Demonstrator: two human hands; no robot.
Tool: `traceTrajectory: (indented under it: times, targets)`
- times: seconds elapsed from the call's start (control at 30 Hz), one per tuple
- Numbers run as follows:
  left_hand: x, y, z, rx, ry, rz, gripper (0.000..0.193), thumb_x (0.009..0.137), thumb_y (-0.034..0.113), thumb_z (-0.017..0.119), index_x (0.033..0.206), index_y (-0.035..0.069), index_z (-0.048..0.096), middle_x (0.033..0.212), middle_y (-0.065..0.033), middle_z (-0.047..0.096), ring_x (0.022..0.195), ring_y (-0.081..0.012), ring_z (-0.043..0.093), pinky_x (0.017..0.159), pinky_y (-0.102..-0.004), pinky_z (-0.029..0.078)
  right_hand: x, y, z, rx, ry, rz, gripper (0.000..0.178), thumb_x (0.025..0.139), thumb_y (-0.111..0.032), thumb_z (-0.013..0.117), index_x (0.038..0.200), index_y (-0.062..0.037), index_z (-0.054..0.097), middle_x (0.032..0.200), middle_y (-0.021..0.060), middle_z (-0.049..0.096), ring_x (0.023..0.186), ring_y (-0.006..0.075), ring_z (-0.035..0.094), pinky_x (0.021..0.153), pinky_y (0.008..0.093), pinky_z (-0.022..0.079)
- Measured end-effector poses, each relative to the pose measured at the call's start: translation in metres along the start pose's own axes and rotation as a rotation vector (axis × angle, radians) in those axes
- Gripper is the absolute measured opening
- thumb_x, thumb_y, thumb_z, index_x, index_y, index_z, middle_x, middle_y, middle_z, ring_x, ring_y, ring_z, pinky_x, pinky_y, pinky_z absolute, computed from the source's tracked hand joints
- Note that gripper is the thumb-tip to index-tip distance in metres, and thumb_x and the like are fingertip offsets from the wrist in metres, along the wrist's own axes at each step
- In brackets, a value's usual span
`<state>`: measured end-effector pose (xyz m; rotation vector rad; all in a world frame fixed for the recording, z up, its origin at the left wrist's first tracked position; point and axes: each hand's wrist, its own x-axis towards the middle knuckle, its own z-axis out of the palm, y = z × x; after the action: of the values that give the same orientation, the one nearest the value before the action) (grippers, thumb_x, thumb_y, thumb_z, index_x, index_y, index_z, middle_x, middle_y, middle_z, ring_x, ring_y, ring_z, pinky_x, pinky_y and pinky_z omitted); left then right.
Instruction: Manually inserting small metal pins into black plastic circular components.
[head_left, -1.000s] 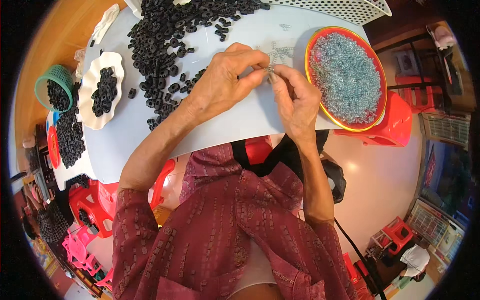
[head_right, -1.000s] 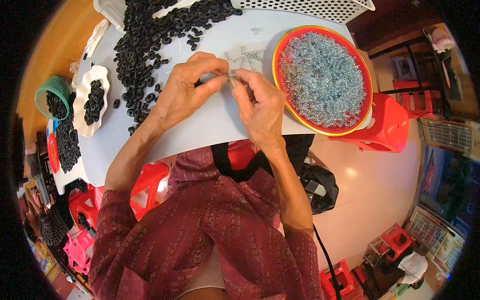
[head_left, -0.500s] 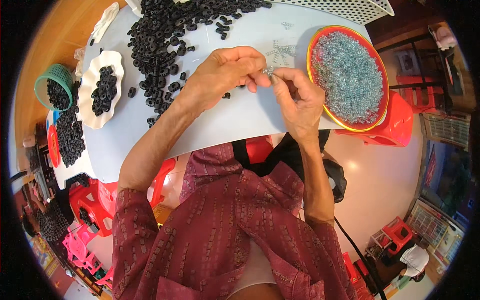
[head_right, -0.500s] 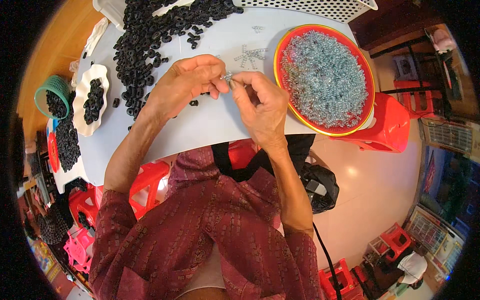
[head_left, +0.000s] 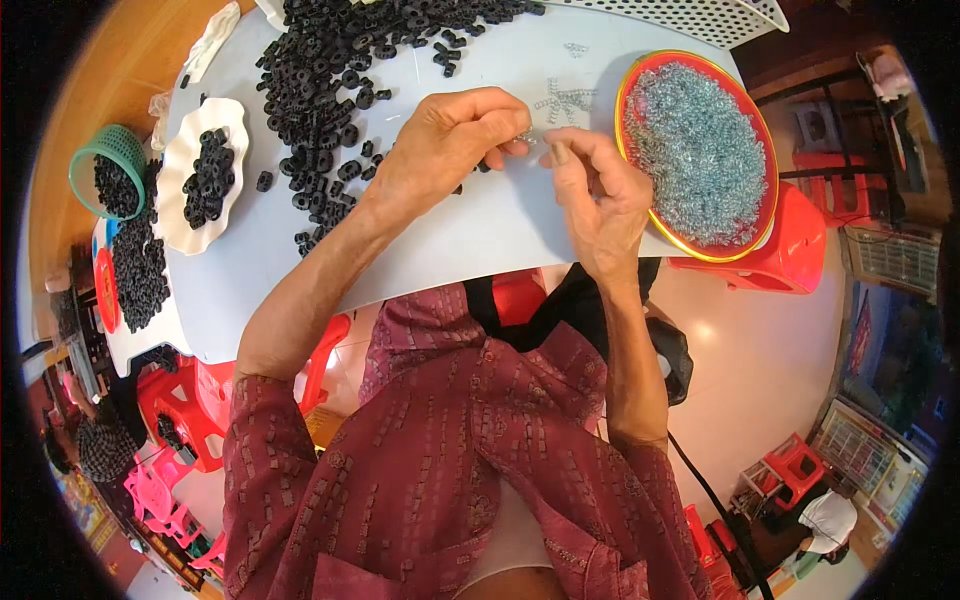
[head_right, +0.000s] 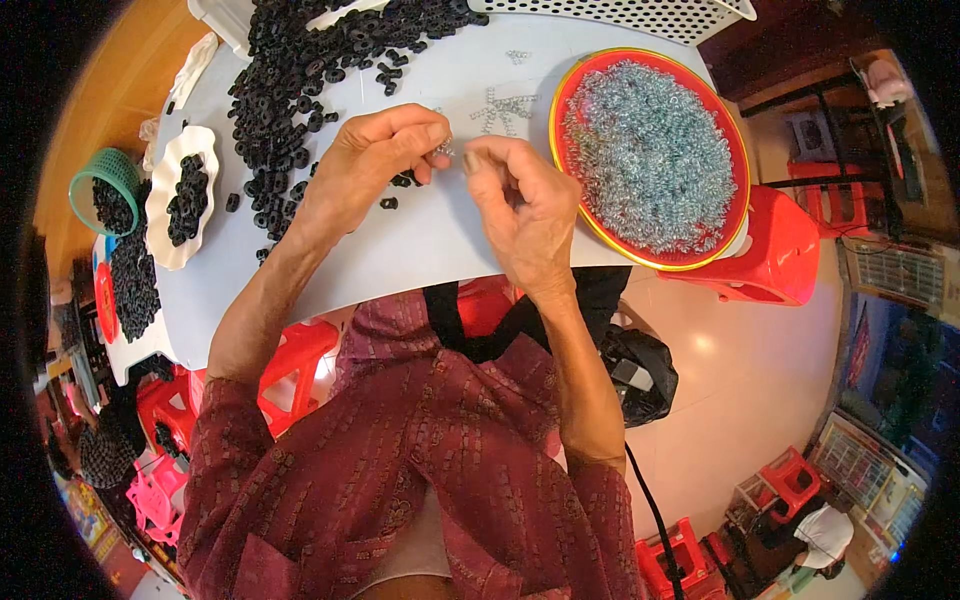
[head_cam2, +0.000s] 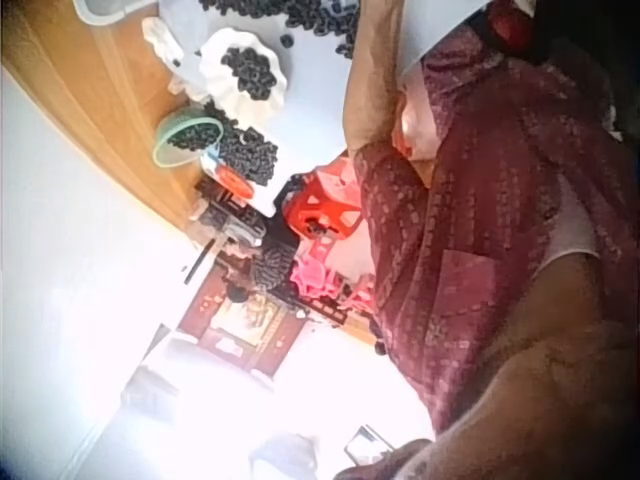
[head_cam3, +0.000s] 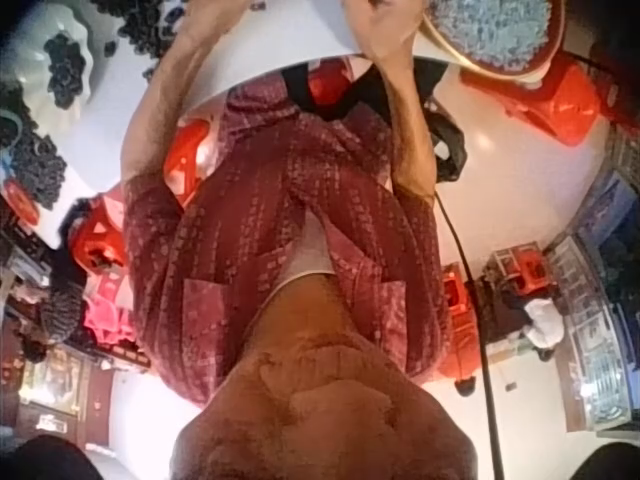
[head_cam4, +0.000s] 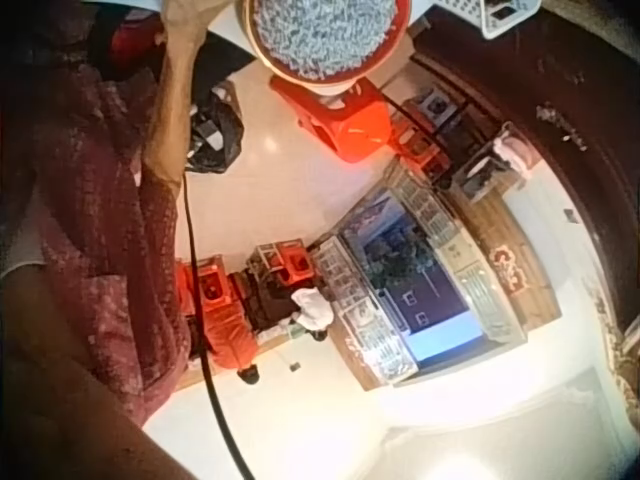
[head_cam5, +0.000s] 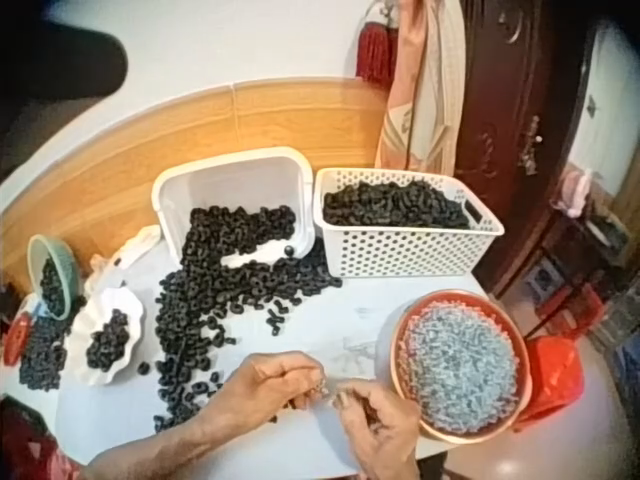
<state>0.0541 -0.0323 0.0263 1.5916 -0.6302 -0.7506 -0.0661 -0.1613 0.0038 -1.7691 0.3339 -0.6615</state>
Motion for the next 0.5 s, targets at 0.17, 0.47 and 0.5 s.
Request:
traceTrajectory:
  times: [0.17,0.47,0.5]
  targets:
    - [-0.0027,0.0072,0.0036,0.071,-0.058,0.089,0.021,0.092,0.019,0.056,0.093,0.002,0.068,0.079,-0.0016,0.066,0.073,-0.0083,0.058,0.065,-0.0227,0.046,0.0027,-0.0024,0.0024,-0.026,-0.056,-0.032,0.011,0.086,-0.008,0.065,0.093,0.0004,0.065,0.068,0.0040,0.059,0.056,0.0074,0.048,0.050,0.0230,0.039]
    - [-0.0033,0.0082,0.0039,0.081,-0.086,0.126,0.018,0.090,0.014,0.057,0.092,-0.001,0.065,0.076,-0.0018,0.064,0.072,-0.0073,0.056,0.067,-0.0240,0.048,0.0014,0.0034,-0.0006,-0.065,-0.062,-0.062,0.009,0.083,-0.004,0.065,0.091,-0.0002,0.065,0.068,0.0064,0.058,0.056,0.0105,0.049,0.050,0.0257,0.039]
    - [-0.0036,0.0072,0.0045,0.081,-0.087,0.126,0.018,0.090,0.014,0.057,0.092,-0.001,0.065,0.076,-0.0018,0.064,0.072,-0.0073,0.056,0.067,-0.0240,0.048,0.0016,0.0029,-0.0009,-0.065,-0.061,-0.062,0.009,0.083,-0.004,0.065,0.091,-0.0002,0.065,0.068,0.0064,0.058,0.056,0.0105,0.049,0.050,0.0257,0.039]
